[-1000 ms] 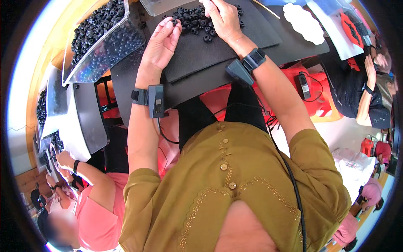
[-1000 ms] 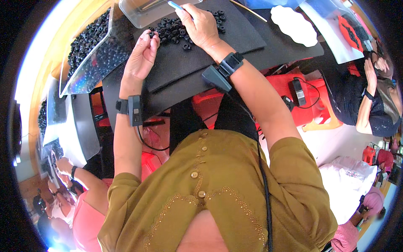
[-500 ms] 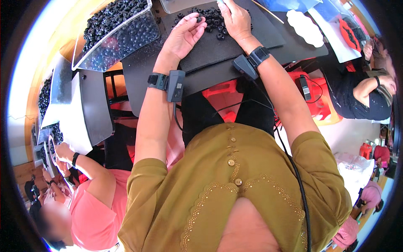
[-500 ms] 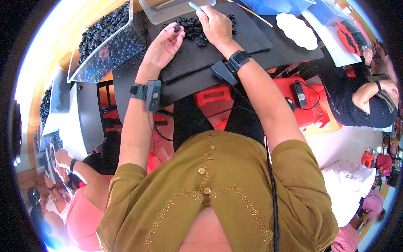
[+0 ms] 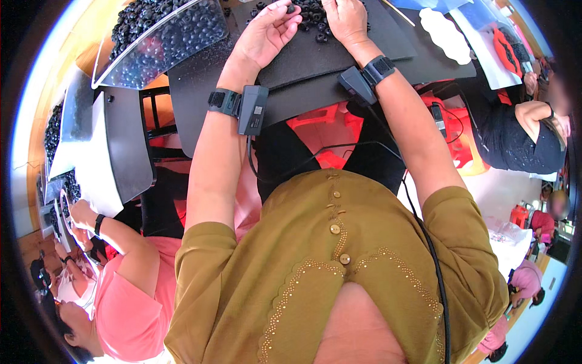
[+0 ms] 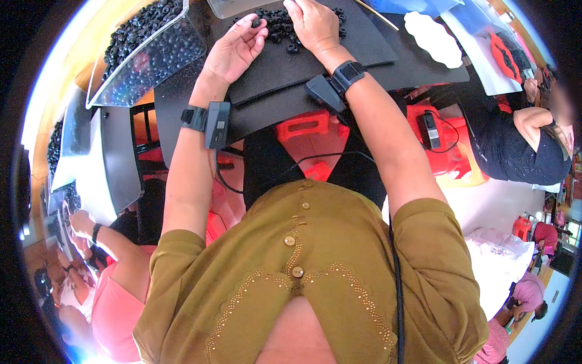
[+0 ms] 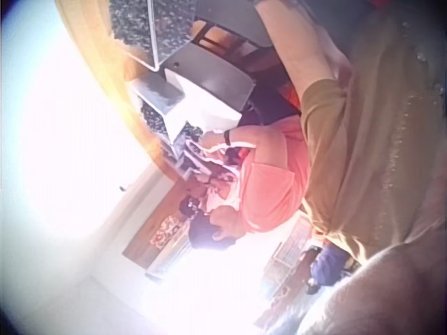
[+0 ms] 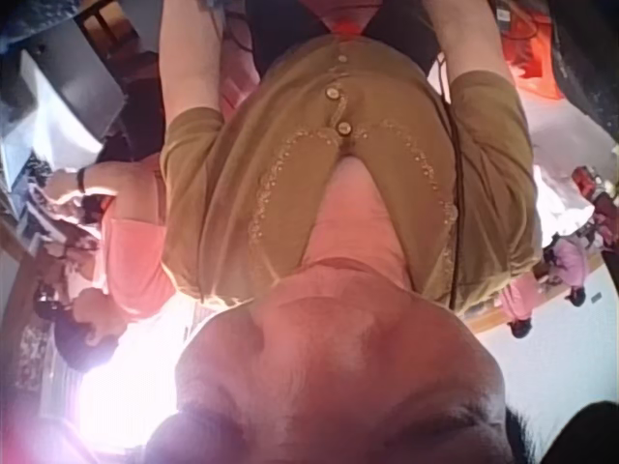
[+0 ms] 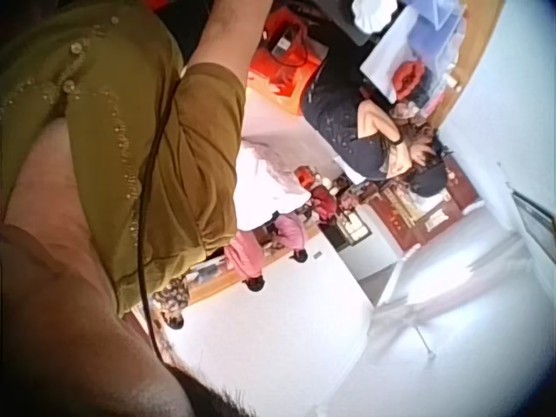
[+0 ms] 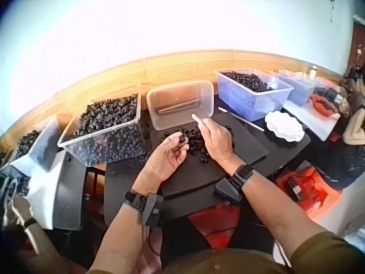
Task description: Inspecting and assembling small black plastic components at a production workstation.
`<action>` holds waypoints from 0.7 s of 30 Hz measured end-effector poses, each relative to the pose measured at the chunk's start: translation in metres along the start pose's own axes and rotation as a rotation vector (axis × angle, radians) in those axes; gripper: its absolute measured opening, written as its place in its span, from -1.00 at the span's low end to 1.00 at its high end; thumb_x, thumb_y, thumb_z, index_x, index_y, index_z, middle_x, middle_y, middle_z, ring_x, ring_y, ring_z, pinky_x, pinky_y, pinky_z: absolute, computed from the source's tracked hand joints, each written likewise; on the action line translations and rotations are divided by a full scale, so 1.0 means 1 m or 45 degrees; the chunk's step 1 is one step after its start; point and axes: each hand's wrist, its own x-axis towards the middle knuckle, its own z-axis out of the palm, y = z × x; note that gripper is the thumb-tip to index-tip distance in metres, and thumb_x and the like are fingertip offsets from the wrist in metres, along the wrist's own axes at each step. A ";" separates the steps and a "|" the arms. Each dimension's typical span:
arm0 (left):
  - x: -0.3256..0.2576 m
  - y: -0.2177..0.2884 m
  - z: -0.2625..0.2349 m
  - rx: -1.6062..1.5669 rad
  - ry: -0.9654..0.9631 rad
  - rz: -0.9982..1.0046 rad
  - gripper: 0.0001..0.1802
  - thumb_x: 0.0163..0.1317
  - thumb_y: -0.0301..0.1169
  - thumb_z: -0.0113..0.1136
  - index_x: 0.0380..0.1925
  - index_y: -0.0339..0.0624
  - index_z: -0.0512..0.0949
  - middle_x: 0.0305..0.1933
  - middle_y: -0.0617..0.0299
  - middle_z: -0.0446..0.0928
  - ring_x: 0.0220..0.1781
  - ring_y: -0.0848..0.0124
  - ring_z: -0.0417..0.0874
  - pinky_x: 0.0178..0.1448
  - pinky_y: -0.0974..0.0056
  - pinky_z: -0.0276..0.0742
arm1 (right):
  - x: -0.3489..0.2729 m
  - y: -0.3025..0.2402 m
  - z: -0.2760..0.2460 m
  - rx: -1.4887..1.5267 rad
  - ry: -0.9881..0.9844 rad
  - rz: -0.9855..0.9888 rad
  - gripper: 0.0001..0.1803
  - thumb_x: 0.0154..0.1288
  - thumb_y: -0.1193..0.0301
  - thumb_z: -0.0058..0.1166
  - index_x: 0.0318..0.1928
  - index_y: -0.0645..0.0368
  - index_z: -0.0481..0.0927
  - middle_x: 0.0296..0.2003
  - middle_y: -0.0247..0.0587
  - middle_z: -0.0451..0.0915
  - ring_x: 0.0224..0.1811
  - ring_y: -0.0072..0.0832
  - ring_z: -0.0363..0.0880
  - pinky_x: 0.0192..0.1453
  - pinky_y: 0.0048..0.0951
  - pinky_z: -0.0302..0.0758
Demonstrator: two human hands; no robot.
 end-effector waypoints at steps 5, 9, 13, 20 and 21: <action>0.001 0.000 0.001 -0.009 -0.009 -0.013 -0.71 0.44 -0.41 0.09 0.10 -0.26 0.49 0.04 0.03 0.60 0.04 0.28 0.65 0.12 0.31 0.64 | -0.002 0.006 0.002 0.005 -0.005 -0.008 -0.81 0.46 0.32 -0.03 -0.19 0.18 0.55 -0.40 0.15 0.57 -0.31 0.13 0.57 -0.29 -0.02 0.46; -0.002 0.002 0.005 -0.008 -0.008 -0.002 -0.71 0.44 -0.42 0.08 0.10 -0.26 0.49 0.03 0.03 0.60 0.03 0.28 0.65 0.12 0.31 0.64 | 0.000 0.002 0.001 0.030 -0.001 -0.014 -0.79 0.47 0.33 -0.05 -0.09 0.15 0.59 -0.38 0.13 0.58 -0.31 0.11 0.58 -0.28 -0.04 0.46; -0.006 0.004 0.010 -0.004 -0.010 0.008 -0.71 0.44 -0.42 0.08 0.10 -0.26 0.49 0.03 0.03 0.60 0.03 0.29 0.65 0.12 0.31 0.63 | 0.002 -0.003 -0.002 0.043 -0.040 0.020 -0.74 0.48 0.34 -0.06 0.03 0.10 0.62 -0.37 0.10 0.58 -0.31 0.08 0.58 -0.28 -0.07 0.46; -0.014 0.011 0.017 0.000 -0.024 0.025 -0.71 0.44 -0.43 0.08 0.11 -0.26 0.49 0.03 0.04 0.60 0.02 0.29 0.65 0.11 0.31 0.63 | 0.003 -0.004 -0.005 0.074 -0.022 0.007 -0.72 0.49 0.33 -0.07 0.08 0.07 0.62 -0.36 0.09 0.58 -0.32 0.08 0.57 -0.28 -0.08 0.46; -0.015 0.011 0.019 0.001 -0.028 0.025 -0.71 0.44 -0.43 0.08 0.11 -0.26 0.49 0.03 0.04 0.60 0.02 0.29 0.65 0.11 0.31 0.63 | 0.002 -0.002 -0.004 0.034 -0.040 0.027 -0.72 0.49 0.33 -0.07 0.08 0.07 0.61 -0.36 0.09 0.58 -0.31 0.08 0.58 -0.28 -0.07 0.47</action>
